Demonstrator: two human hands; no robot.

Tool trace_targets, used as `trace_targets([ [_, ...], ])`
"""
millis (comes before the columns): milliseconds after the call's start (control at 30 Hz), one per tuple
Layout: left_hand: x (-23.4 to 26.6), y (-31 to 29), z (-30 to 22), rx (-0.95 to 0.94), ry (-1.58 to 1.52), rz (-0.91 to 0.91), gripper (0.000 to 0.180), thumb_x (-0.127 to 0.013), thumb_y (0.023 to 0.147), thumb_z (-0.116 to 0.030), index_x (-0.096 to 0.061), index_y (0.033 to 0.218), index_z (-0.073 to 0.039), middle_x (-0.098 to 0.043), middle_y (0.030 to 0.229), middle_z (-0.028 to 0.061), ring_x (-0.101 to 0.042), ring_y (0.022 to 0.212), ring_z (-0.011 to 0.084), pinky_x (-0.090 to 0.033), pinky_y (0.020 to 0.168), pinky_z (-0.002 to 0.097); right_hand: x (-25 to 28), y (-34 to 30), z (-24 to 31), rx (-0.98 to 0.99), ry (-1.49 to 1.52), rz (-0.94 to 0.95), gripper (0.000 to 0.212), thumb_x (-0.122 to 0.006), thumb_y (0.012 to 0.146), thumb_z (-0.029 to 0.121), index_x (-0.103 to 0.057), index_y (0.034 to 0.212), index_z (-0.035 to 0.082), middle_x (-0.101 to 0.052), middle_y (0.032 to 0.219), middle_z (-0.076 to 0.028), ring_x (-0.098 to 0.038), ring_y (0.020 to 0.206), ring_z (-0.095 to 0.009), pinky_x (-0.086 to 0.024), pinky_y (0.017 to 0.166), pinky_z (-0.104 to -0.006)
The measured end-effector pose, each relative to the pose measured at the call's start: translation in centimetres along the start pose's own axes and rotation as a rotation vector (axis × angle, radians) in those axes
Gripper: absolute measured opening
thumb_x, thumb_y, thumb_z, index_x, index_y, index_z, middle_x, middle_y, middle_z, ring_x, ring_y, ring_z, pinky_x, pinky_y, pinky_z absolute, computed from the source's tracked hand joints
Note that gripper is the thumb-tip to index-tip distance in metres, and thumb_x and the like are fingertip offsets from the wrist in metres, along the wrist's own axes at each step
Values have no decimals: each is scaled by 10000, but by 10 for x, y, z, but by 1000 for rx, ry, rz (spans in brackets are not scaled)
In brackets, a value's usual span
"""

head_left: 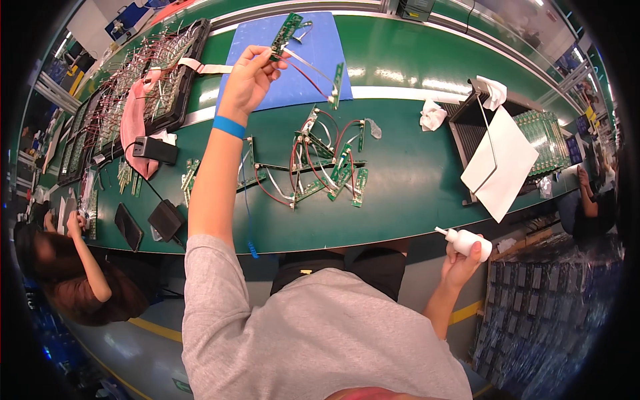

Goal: Apply glue to electronic circuit board components using a squeeze bottle.

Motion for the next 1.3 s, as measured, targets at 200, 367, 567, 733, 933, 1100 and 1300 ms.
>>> trace_targets([
  [200, -49, -24, -20, 1, -89, 121, 52, -470, 847, -102, -460, 870, -56, -561, 956, 219, -552, 744, 165, -417, 637, 253, -18, 1, -7, -146, 255, 97, 366, -591, 753, 358, -420, 913, 76, -475, 718, -56, -385, 467, -89, -249, 340, -172],
  [367, -77, -39, -33, -2, -93, 241, 54, -471, 851, -115, -453, 860, -65, -550, 973, 245, -547, 742, 153, -404, 643, 250, -31, -2, -4, -175, 308, 180, 394, -598, 745, 345, -419, 963, 71, -512, 766, -79, -472, 529, -125, -322, 348, -183],
  [567, -98, -56, -46, -34, -66, 279, 43, -458, 851, -96, -446, 851, -55, -554, 956, 242, -551, 747, 168, -403, 635, 252, -43, -1, -1, -173, 165, 204, 456, -631, 702, 306, -398, 1002, 54, -545, 869, -130, -551, 629, -218, -454, 495, -272],
  [733, -103, -73, -53, -52, -66, 227, 49, -462, 844, -79, -442, 870, -43, -556, 939, 243, -555, 741, 180, -411, 639, 254, -59, 8, -28, -281, 60, 340, 386, -642, 688, 156, -372, 951, 74, -541, 897, -181, -544, 711, -200, -429, 640, -252],
  [933, -90, -118, -54, -41, -112, 170, 100, -484, 835, -93, -418, 881, -34, -544, 955, 226, -562, 898, 264, -483, 689, 267, -76, 37, -96, -131, -297, 401, 342, -631, 693, -9, -355, 873, 80, -500, 806, -21, -492, 742, -99, -388, 667, -216],
  [1100, -65, -161, -53, -43, -73, 12, 131, -508, 814, -92, -392, 848, -43, -555, 899, 221, -562, 680, 208, -450, 727, 319, -87, 40, -126, 12, -563, 457, 403, -614, 697, -16, -300, 933, 74, -569, 950, -114, -527, 864, -133, -385, 810, -262],
  [1300, -48, -183, -40, -1, -112, -29, 108, -491, 826, -81, -398, 875, -61, -560, 906, 225, -551, 685, 218, -442, 684, 297, -81, 38, -107, -3, -672, 559, 512, -594, 693, -3, -306, 1111, 60, -562, 1007, -113, -533, 908, -165, -378, 837, -282],
])
Point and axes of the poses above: each hand's wrist, its own y-axis towards the middle knuckle, its own x-axis out of the back of the hand, z = x × y, the point moved 7 cm from there along y, towards the middle knuckle
